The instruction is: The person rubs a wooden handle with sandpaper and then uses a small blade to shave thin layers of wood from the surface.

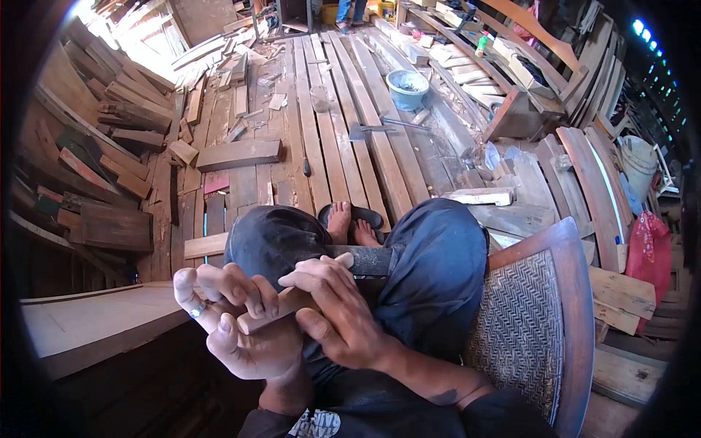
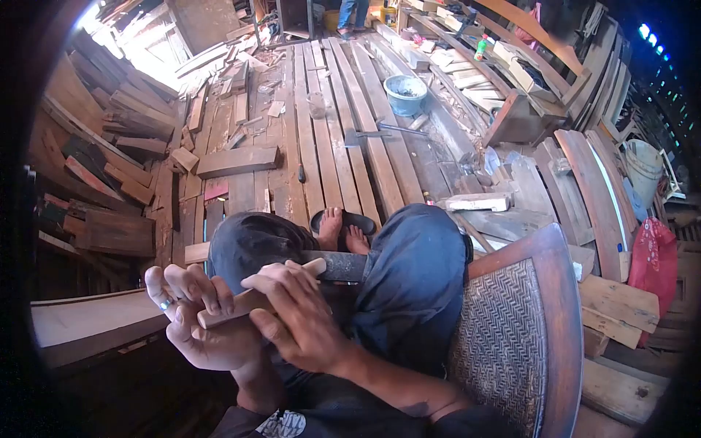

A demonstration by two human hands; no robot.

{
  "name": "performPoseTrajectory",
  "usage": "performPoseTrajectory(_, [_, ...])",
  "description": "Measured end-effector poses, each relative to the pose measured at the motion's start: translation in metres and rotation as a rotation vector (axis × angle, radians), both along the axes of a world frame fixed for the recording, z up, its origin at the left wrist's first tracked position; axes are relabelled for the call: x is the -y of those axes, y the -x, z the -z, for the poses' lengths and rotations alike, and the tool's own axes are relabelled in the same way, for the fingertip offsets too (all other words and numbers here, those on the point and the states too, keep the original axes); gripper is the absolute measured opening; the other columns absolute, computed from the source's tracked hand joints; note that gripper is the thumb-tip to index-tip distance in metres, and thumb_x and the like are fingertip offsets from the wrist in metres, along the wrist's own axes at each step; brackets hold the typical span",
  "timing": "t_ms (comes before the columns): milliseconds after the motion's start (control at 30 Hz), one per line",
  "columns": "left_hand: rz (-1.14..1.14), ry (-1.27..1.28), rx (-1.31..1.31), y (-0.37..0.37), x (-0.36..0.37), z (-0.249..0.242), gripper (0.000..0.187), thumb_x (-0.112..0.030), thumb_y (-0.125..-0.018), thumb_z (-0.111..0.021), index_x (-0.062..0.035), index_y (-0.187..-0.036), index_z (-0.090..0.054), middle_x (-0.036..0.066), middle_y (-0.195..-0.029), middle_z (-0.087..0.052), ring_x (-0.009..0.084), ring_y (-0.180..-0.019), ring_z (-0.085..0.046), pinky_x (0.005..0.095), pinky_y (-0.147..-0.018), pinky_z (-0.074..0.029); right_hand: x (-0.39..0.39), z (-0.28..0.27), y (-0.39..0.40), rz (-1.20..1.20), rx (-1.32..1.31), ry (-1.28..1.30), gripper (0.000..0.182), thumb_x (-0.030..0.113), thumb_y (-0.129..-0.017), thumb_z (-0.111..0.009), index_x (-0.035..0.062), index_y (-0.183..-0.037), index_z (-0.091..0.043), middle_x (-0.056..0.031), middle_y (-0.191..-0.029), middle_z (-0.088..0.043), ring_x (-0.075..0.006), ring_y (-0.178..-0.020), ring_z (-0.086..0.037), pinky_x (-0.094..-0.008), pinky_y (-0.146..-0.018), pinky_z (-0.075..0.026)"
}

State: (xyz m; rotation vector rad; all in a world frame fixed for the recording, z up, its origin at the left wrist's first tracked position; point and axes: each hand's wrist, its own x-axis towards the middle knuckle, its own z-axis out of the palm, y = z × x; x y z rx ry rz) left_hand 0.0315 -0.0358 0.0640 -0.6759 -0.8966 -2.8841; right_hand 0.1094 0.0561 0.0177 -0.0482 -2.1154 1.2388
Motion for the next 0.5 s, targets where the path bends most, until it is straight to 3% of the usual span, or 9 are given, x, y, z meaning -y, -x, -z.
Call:
performPoseTrajectory(167, [0.074, -0.033, -0.001, 0.01, 0.009, 0.006, 0.048, -0.021, -0.1, -0.06, -0.0036, -0.142, -0.046, 0.003, -0.079, -0.042, 0.012, -0.066, -0.041, 0.0252, -0.053, -0.042, -0.018, 0.044, 0.008, 0.18, 0.195, 0.029, 0.031, 0.025, -0.108, -0.053, 0.0017, -0.123, -0.066, -0.0165, -0.118, -0.066, -0.0382, -0.117, -0.061, -0.0483, -0.109, -0.041])
performPoseTrajectory(300, [0.044, 0.001, 0.022, 0.004, 0.005, 0.004, 0.043, -0.023, -0.102, -0.058, -0.0028, -0.138, -0.047, 0.001, -0.076, -0.04, 0.0103, -0.064, -0.04, 0.0241, -0.052, -0.04, 0.008, -0.012, 0.001, -0.006, 0.056, -0.017, 0.033, 0.025, -0.108, -0.053, 0.0029, -0.13, -0.063, -0.0177, -0.124, -0.063, -0.0381, -0.122, -0.059, -0.0505, -0.113, -0.037])
performPoseTrajectory(500, [0.002, 0.004, 0.032, 0.01, 0.01, 0.008, 0.034, -0.021, -0.104, -0.051, -0.0038, -0.133, -0.048, 0.0, -0.073, -0.039, 0.0092, -0.063, -0.039, 0.0235, -0.05, -0.038, -0.011, 0.036, 0.007, 0.025, 0.207, 0.07, 0.037, 0.03, -0.11, -0.05, 0.0044, -0.133, -0.062, -0.0184, -0.129, -0.062, -0.0379, -0.129, -0.057, -0.0532, -0.117, -0.032])
